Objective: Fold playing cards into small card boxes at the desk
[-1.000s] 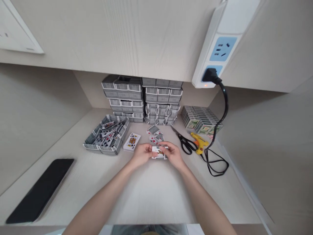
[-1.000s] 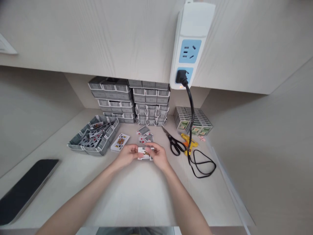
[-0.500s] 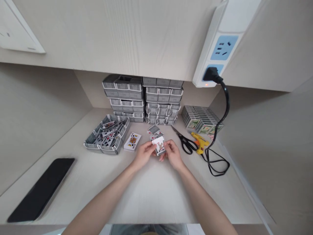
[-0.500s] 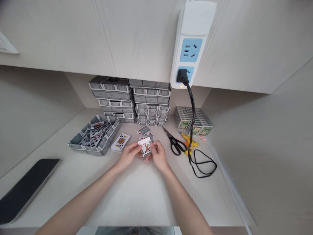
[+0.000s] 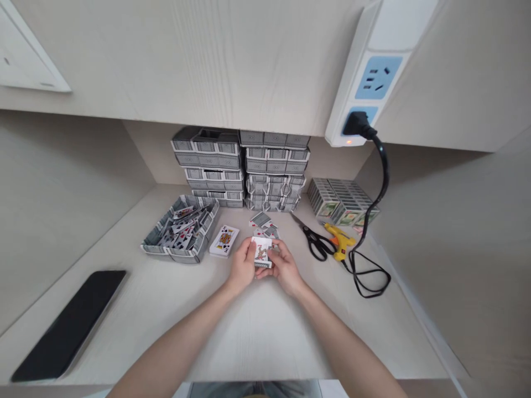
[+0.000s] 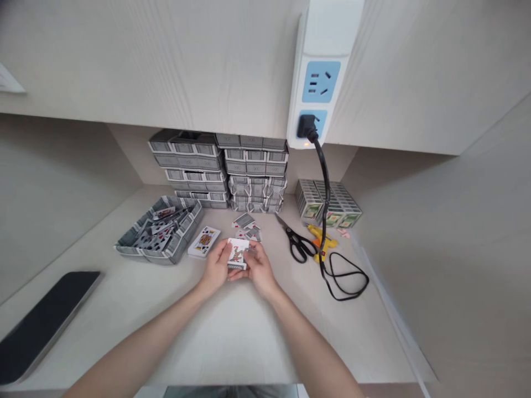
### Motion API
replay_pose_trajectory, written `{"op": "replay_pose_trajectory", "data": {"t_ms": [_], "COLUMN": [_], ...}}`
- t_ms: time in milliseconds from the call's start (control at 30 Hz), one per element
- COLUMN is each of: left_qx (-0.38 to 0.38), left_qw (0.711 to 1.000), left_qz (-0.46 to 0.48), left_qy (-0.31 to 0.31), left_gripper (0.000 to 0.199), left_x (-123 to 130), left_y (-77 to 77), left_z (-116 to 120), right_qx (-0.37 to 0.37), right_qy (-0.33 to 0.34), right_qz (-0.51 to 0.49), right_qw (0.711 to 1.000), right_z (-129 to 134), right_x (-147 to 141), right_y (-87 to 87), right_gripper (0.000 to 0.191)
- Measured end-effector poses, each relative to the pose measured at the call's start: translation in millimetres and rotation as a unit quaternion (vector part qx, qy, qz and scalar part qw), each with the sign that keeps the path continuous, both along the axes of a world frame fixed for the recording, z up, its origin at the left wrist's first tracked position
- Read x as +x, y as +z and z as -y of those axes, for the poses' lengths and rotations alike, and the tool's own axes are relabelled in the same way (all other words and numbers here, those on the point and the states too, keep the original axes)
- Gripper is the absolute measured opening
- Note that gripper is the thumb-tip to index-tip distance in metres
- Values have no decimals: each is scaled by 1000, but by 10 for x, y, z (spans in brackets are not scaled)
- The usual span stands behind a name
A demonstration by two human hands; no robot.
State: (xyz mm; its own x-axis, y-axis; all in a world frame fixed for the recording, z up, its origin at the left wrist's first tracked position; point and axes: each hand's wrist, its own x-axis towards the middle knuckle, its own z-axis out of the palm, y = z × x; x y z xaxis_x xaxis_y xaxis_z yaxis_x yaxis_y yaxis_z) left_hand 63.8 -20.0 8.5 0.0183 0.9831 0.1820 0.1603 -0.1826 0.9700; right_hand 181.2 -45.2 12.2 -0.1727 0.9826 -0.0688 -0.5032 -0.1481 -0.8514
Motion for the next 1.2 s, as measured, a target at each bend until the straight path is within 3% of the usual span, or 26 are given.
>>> {"op": "replay_pose_trajectory", "data": {"t_ms": [367,867,1200], "left_qx": [40,19,-8], "left_qw": [996,1000,999], "left_qz": [-82,-4,30], "left_qy": [24,-3,-9], "left_gripper": [18,22,13], "left_x": [-20,-1,-6], "left_y": [30,55,18], "left_z": [71,79,65], "right_qx": [-30,-2,2], "right_qy": [5,-16,-2], "right_qz": [0,38,51], "right_qw": [1000,999,999], "right_z": [27,23,42], "right_x": [-53,-38,-45], "right_y": [-25,-8,16], "right_gripper": [25,23,25]}}
